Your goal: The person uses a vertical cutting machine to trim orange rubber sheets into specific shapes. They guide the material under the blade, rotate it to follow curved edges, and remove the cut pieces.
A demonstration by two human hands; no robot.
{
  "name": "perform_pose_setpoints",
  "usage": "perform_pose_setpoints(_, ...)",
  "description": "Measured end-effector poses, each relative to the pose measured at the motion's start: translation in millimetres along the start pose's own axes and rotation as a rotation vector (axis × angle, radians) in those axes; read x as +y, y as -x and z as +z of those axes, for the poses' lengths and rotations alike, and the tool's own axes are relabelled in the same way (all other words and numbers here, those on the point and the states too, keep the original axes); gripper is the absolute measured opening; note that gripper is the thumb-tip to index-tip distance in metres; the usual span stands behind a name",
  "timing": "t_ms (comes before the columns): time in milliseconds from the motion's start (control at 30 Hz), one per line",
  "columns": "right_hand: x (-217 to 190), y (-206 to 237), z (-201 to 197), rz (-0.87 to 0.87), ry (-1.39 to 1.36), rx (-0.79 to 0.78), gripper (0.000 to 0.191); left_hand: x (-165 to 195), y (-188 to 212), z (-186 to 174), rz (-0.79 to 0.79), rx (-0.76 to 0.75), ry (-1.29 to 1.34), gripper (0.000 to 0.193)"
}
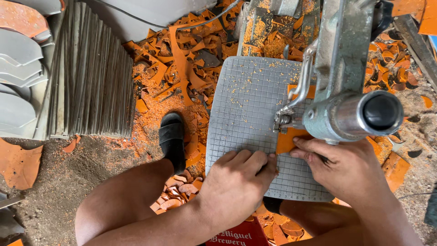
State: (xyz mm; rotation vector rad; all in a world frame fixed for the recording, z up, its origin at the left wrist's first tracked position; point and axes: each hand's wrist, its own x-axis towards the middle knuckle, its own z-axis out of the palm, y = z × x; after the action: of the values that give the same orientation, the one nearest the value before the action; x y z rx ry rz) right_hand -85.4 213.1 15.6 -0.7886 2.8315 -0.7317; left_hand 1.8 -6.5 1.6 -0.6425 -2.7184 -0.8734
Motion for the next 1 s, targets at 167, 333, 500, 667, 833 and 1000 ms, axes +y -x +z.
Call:
perform_pose_setpoints(167,3,-4,1,-0.08,0.094,0.041,0.019,-7,-2,-2,0.02,0.001,-0.009,0.034)
perform_pose_setpoints(333,7,-9,-3,-0.113,0.097,0.017,0.021,-6,-1,-3,0.032,-0.005,0.008,0.029)
perform_pose_setpoints(500,-4,-3,3,-0.193,0.02,0.149,0.021,-7,0,-10,0.001,-0.029,0.019,0.027)
perform_pose_setpoints(667,-14,7,13,-0.014,-0.025,0.166,0.021,-15,0,-15,-0.019,-0.046,0.042,0.031)
perform_pose_setpoints(833,-14,7,15,0.004,-0.007,0.184,0.017,-15,-3,-12,-0.018,-0.048,0.054,0.031)
perform_pose_setpoints(1000,-19,3,18,-0.002,0.008,0.24,0.013,-16,-6,-8,-0.016,0.019,0.055,0.026)
